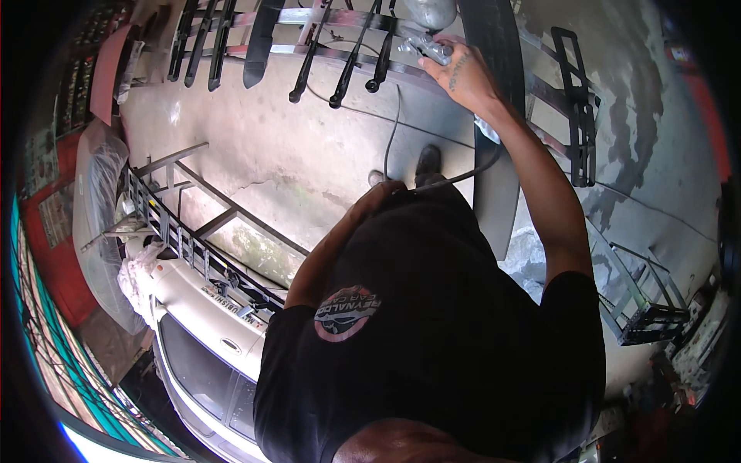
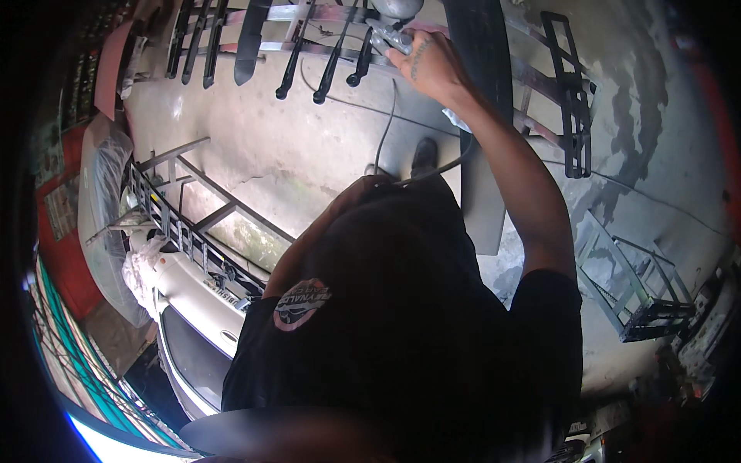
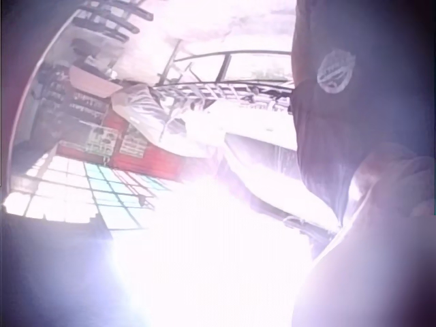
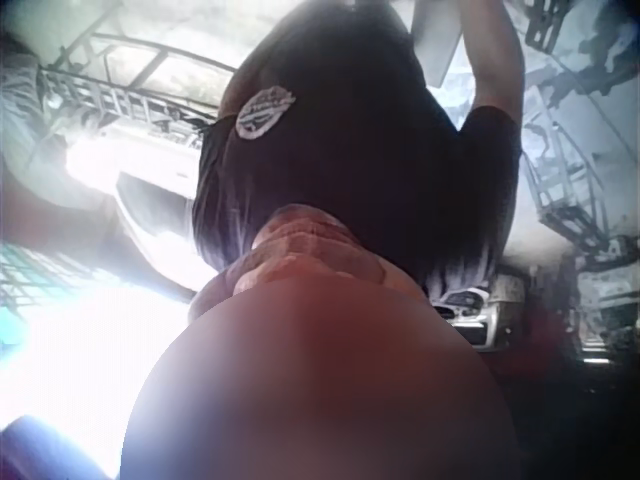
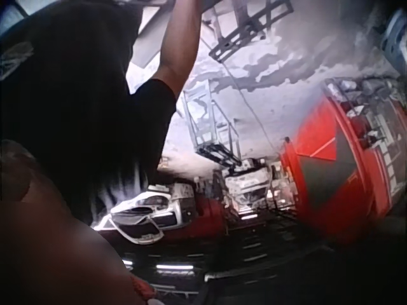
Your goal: Spray painting various automotive parts using a handheld spray gun in a garage setting.
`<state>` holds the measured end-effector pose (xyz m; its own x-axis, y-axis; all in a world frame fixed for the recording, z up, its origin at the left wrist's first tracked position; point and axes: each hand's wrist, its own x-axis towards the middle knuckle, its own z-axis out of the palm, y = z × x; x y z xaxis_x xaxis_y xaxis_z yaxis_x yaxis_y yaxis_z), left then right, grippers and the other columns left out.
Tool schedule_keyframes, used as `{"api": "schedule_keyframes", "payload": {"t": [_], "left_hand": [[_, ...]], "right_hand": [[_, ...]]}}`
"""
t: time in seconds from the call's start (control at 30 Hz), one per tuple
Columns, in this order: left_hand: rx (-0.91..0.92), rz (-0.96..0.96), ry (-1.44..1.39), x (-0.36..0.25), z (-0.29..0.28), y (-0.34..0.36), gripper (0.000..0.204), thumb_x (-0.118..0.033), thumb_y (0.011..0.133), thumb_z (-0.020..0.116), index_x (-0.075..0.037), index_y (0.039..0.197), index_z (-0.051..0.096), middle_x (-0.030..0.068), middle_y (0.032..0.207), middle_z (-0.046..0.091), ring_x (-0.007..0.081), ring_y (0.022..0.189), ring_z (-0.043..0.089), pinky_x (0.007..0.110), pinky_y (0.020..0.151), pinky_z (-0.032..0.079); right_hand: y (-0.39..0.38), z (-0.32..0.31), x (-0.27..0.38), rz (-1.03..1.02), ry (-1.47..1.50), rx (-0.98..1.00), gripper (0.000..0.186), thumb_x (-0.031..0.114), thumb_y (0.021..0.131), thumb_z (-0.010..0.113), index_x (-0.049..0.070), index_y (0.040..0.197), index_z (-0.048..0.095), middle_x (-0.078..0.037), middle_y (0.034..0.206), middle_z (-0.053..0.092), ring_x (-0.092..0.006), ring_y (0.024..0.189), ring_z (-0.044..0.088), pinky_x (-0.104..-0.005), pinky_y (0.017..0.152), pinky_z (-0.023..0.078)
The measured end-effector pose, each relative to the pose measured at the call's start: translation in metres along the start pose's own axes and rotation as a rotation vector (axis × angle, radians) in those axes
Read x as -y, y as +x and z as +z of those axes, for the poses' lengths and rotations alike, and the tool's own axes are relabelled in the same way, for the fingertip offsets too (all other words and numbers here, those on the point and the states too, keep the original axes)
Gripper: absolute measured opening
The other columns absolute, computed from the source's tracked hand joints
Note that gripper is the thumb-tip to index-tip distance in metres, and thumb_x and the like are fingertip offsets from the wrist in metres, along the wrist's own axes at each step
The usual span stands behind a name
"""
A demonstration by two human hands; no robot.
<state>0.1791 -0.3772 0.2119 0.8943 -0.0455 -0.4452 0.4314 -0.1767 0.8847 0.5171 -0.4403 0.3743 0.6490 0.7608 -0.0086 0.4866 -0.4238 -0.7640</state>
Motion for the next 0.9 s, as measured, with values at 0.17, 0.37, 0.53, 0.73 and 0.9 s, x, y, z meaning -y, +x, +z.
{"api": "schedule_keyframes", "payload": {"t": [0.17, 0.37, 0.53, 0.73, 0.9], "left_hand": [[-0.057, 0.012, -0.042, 0.0, -0.001, -0.005, 0.023, -0.015, 0.097, 0.06, 0.001, 0.113, 0.068, 0.0194, 0.104, 0.073, 0.0293, 0.103, 0.071, 0.039, 0.088, 0.052], [-0.129, 0.087, -0.117, -0.002, -0.003, -0.013, 0.025, -0.016, 0.097, 0.061, 0.002, 0.113, 0.068, 0.0212, 0.104, 0.073, 0.0336, 0.102, 0.071, 0.04, 0.086, 0.052], [-0.086, 0.068, -0.157, 0.002, -0.008, -0.012, 0.029, -0.022, 0.099, 0.058, 0.002, 0.112, 0.068, 0.0203, 0.106, 0.073, 0.0322, 0.103, 0.07, 0.038, 0.087, 0.052], [-0.123, 0.082, -0.253, 0.0, -0.018, -0.01, 0.045, -0.037, 0.103, 0.043, 0.001, 0.11, 0.065, 0.0155, 0.099, 0.069, 0.0255, 0.092, 0.064, 0.034, 0.085, 0.049], [-0.123, 0.188, -0.102, 0.002, -0.039, -0.013, 0.048, -0.04, 0.104, 0.04, 0.002, 0.109, 0.064, 0.0127, 0.087, 0.064, 0.0222, 0.082, 0.059, 0.039, 0.075, 0.045]], "right_hand": [[0.027, 0.005, 0.015, 0.038, 0.048, -0.133, 0.041, 0.037, 0.092, 0.07, 0.001, 0.112, 0.071, -0.02, 0.074, 0.07, -0.032, 0.068, 0.069, -0.0413, 0.072, 0.054], [0.025, 0.018, 0.025, -0.064, -0.086, -0.126, 0.039, 0.039, 0.09, 0.071, 0.002, 0.102, 0.073, -0.017, 0.072, 0.069, -0.0298, 0.06, 0.066, -0.0415, 0.066, 0.054], [0.01, 0.027, 0.035, 0.04, 0.041, 0.286, 0.044, 0.042, 0.088, 0.074, -0.001, 0.081, 0.068, -0.011, 0.069, 0.067, -0.019, 0.055, 0.063, -0.0382, 0.061, 0.053], [0.041, 0.022, 0.053, -0.057, -0.14, 0.053, 0.041, 0.038, 0.09, 0.071, 0.0, 0.104, 0.072, -0.021, 0.076, 0.07, -0.0391, 0.072, 0.069, -0.0445, 0.074, 0.055], [0.062, 0.014, 0.071, -0.032, -0.205, -0.16, 0.047, 0.039, 0.092, 0.068, 0.004, 0.123, 0.071, -0.024, 0.08, 0.071, -0.0426, 0.081, 0.071, -0.0459, 0.081, 0.055]]}}
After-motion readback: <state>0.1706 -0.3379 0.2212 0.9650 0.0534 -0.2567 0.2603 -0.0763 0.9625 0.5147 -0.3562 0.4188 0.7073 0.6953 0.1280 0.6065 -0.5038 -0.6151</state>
